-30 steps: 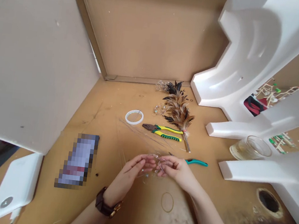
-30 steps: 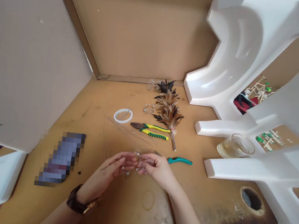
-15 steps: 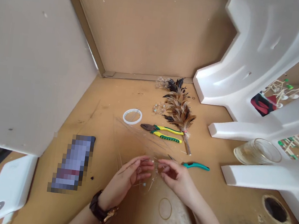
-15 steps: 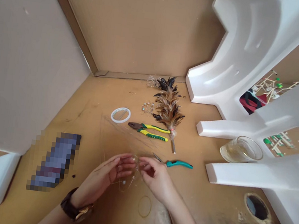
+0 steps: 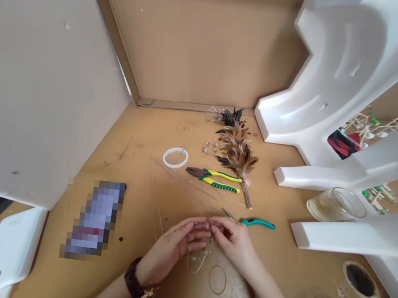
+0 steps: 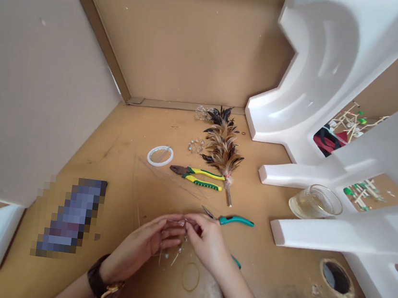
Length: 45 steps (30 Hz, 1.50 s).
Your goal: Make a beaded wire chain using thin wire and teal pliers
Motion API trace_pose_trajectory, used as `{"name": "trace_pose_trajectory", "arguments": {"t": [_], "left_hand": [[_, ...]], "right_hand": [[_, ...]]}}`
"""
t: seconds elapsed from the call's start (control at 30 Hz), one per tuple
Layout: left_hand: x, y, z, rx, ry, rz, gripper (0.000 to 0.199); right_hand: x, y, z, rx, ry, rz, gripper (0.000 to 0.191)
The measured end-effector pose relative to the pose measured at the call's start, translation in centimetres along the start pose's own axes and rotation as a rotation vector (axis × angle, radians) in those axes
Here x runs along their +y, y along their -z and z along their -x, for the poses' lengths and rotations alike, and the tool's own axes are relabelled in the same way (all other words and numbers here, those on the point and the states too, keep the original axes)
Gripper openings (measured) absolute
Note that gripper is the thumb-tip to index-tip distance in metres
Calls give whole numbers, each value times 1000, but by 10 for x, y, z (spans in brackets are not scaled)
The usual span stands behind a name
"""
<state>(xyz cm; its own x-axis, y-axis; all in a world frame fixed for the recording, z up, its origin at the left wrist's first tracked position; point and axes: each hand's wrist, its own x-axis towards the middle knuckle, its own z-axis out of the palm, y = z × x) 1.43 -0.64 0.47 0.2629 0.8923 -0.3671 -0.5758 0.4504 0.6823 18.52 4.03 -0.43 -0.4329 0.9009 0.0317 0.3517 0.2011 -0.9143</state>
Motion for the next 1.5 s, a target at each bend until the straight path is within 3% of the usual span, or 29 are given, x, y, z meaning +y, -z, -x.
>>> {"name": "trace_pose_trajectory", "arguments": {"t": [0.2, 0.4, 0.57, 0.83, 0.97, 1.2, 1.5], "left_hand": [[-4, 0, 1, 3, -17, -97, 28], [3, 1, 1, 131, -134, -297, 35], [5, 5, 0, 189, -191, -394, 39], [3, 8, 0, 170, -284, -625, 24], [5, 6, 1, 161, -288, -594, 23], [10, 5, 1, 128, -135, -391, 28], [10, -2, 4, 169, -154, -435, 37]], "right_hand": [[5, 0, -1, 14, -52, 8, 21], [8, -2, -3, 26, -139, -79, 24], [6, 1, -4, 133, -176, -112, 31], [-2, 9, -4, 203, -210, -204, 33], [-7, 9, -3, 141, -209, -209, 36], [-11, 9, 0, 49, -223, -310, 37], [-11, 13, -1, 125, -240, -353, 36]]}}
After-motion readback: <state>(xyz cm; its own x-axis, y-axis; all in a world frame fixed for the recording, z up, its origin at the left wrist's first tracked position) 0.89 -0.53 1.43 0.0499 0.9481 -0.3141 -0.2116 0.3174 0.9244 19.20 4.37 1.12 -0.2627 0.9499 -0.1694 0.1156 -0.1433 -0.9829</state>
